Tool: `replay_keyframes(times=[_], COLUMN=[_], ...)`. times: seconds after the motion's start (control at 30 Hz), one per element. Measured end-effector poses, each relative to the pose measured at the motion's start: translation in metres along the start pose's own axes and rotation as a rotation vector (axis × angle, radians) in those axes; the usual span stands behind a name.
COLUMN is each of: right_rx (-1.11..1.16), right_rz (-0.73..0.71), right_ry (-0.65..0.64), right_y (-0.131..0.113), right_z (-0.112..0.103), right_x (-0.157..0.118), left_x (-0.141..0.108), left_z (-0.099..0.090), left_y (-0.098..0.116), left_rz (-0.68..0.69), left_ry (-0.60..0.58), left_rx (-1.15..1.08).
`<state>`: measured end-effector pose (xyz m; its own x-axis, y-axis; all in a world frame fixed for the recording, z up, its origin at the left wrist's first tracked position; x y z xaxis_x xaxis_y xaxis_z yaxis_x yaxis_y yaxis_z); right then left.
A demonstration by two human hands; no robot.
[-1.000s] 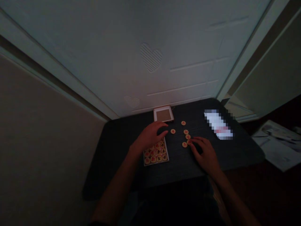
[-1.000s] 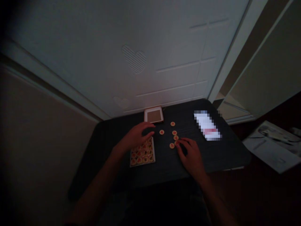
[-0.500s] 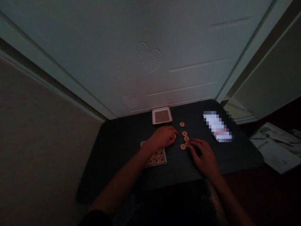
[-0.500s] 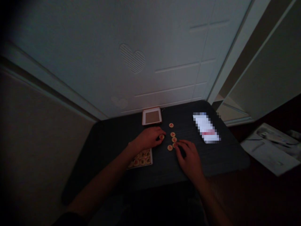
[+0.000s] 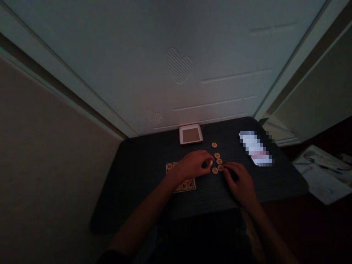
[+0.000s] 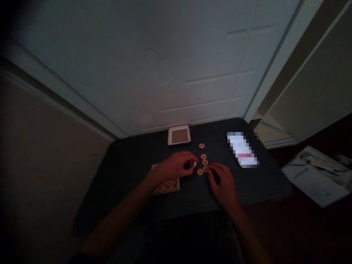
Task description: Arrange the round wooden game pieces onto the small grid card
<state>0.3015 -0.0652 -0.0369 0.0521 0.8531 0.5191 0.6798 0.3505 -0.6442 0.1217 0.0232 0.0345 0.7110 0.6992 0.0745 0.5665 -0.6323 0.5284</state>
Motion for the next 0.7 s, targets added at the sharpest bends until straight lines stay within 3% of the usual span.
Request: replay_keyframes(times=[0.17, 0.3, 0.53, 0.7], right_rx=[0.054, 0.13, 0.272, 0.311], right_rz=[0.017, 0.028, -0.006, -0.034], right_ry=[0.03, 0.041, -0.011, -0.023], right_y=[-0.004, -0.017, -0.056, -0.072], right_z=[-0.006, -0.009, -0.004, -0.003], right_x=[0.0, 0.002, 0.004, 0.005], left_x=[-0.019, -0.033, -0.061, -0.072], left_z=[-0.008, -0.008, 0.012, 0.026], left_y=[0.022, 0.026, 0.011, 0.012], left_rz=[-0.036, -0.107, -0.33, -0.436], left_ry=[0.056, 0.143, 0.346, 0.445], left_rx=[-0.189, -0.373, -0.728, -0.898])
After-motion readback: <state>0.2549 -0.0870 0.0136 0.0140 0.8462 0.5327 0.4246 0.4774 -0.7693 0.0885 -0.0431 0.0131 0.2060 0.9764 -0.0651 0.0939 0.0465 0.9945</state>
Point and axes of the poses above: each hand's wrist, its own x-axis towards the middle knuckle, its own z-axis out of the palm, y = z × x, the point moved 5 cm from there along x, towards the middle knuckle, and after that the axes turned 7 degrees about -z, right-handed, at the moved point
